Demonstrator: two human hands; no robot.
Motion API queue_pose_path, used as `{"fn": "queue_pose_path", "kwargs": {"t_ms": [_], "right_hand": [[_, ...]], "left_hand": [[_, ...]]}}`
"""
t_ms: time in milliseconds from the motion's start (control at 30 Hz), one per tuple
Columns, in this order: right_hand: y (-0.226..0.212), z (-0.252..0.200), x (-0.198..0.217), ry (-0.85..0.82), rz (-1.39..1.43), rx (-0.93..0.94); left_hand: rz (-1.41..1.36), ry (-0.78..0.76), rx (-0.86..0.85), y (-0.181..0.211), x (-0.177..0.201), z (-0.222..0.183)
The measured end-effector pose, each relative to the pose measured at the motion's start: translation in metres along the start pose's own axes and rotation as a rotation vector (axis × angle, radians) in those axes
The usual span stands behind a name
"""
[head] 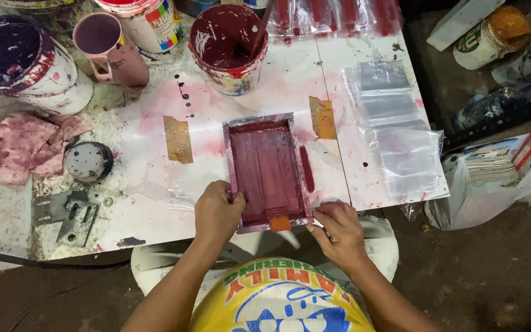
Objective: Manual screen printing of red ink onto small plastic bags using a screen frame and squeegee.
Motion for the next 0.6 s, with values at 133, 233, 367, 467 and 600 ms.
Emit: {"fn": "queue_pose_path", "kwargs": {"t_ms": [133,233,367,467,600], "right_hand": [[0.0004,-0.0002,0.0002,0.006,-0.013,0.013],[0.0002,0.0008,0.0002,-0.002,-0.016,0.012],[0.0,0.0008,0.0,-0.003,-0.022,0.012],[-0.0026,0.0026,0.001,-0.001,-0.016,0.009],[-0.003,0.0032,0.001,0.004,-0.008,0.011]], "left_hand": [[-0.013,-0.03,0.028,-0.003,-0.0017,0.0009],[0.002,-0.02,0.023,-0.0041,-0.0029,0.0022],[-0.015,-0.023,0.03,-0.0049,-0.0025,0.0015],[-0.015,-0.047,0.055,-0.0001,0.0012,0.0013],[-0.005,-0.084,0.092,0.0039,0.0047,0.0016]]}}
Point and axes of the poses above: each hand's wrist, its own z-axis towards the middle knuckle, its own x-axis out of the back of the hand, y = z × x, the point moved 1 cm from there along z, towards the middle knuckle, and after that the axes turned 1 degree about x, right-handed, at the moved point
